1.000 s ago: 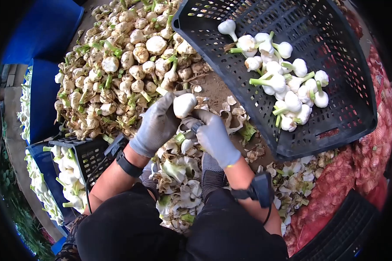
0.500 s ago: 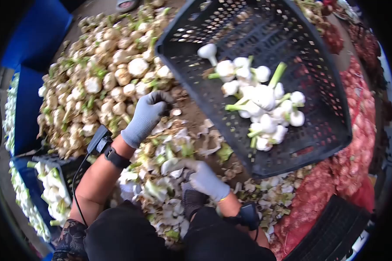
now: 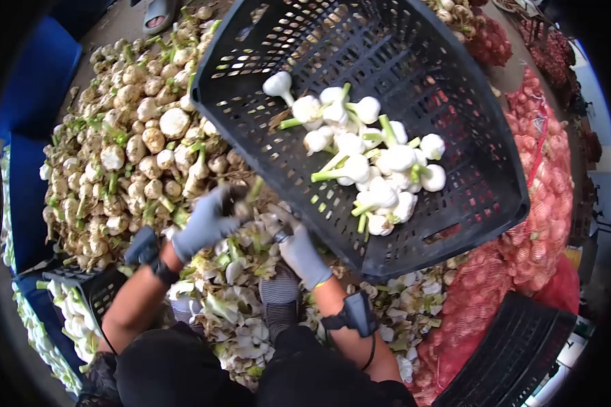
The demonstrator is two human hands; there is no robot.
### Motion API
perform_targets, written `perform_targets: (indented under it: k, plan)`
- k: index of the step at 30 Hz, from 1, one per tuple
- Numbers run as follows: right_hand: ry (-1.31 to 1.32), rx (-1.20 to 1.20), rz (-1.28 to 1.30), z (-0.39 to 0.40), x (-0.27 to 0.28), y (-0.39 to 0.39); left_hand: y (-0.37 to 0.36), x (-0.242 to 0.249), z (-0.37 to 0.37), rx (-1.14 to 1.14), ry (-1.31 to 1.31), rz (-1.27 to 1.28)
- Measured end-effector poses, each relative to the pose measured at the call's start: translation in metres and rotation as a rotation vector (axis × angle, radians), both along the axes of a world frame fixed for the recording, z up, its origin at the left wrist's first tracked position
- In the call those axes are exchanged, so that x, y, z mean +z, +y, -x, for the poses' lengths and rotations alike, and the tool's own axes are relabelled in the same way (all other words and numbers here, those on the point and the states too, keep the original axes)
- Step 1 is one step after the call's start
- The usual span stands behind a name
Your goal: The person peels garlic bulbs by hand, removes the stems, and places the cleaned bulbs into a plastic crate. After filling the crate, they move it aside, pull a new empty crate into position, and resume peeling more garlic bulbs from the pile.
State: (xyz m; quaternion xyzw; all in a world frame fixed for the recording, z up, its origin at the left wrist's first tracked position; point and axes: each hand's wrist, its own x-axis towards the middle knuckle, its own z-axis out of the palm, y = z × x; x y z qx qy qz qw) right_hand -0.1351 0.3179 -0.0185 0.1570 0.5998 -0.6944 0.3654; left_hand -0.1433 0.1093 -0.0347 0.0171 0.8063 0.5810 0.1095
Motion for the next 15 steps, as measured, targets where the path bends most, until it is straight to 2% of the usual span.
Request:
perform_targets:
  k: [1, 2, 4, 5, 9, 12, 14, 15]
  plan:
    - [-0.039, 0.019, 0.047, -0.004, -0.008, -0.003, -0.002, 0.008, -0.021, -0.068, -0.035, -0.026]
    - [-0.043, 0.030, 0.061, -0.007, -0.015, -0.005, 0.001, 0.017, -0.034, -0.192, 0.068, 0.169]
    - [0.061, 0.182, -0.075, -0.009, -0.010, -0.015, 0.003, 0.036, -0.053, -0.079, 0.036, 0.109]
    - [0.031, 0.176, -0.008, -0.011, 0.005, -0.019, 0.003, 0.038, -0.059, -0.065, 0.086, 0.139]
    - [0.059, 0.163, 0.019, -0.024, 0.030, -0.034, -0.001, 0.048, -0.081, 0.111, -0.086, 0.039]
    - [0.052, 0.181, 0.042, -0.030, 0.041, -0.038, -0.006, 0.044, -0.089, 0.143, -0.045, -0.227]
    - [0.017, 0.152, 0.050, -0.031, 0.042, -0.038, -0.011, 0.052, -0.090, 0.257, -0.415, -0.653]
    - [0.016, 0.153, 0.001, -0.030, 0.044, -0.042, -0.014, 0.047, -0.091, 0.296, -0.429, -0.750]
